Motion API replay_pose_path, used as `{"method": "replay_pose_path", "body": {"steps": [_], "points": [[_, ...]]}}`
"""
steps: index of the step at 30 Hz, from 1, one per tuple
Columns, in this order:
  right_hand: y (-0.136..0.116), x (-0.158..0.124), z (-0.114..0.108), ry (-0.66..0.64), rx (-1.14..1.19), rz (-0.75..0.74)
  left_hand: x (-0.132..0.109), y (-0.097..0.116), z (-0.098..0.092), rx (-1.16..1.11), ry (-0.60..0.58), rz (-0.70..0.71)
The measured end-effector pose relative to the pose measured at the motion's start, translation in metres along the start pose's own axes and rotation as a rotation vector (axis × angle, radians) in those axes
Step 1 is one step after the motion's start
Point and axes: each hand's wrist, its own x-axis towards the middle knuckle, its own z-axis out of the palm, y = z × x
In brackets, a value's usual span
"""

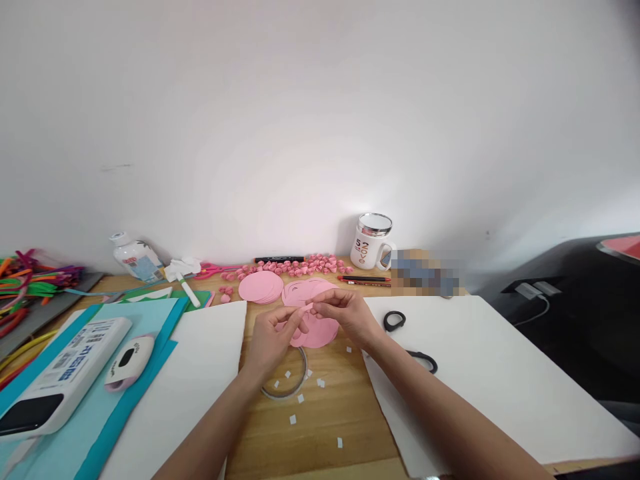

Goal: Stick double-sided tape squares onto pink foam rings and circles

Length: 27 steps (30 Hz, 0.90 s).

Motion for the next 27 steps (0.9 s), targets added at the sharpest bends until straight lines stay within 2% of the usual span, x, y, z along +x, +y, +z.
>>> {"method": "replay_pose_path", "body": {"steps": [11,19,27], "points": [[0.0017,0.0009,-0.0002,0.026,-0.003,-0.004,0.0001,0.0008,0.0001,0.011,-0.009,-0.013],[0.0019,-0.0001,-0.0006,-0.012,0.0,-0.015,0.0002,-0.0008,-0.0004,-0.023,0.021,-0.026],[0.002,0.0007,-0.0007,-0.004,0.028,-0.011,0.0003,-0.0023,-0.0008,0.017,0.001,-0.013]]}}
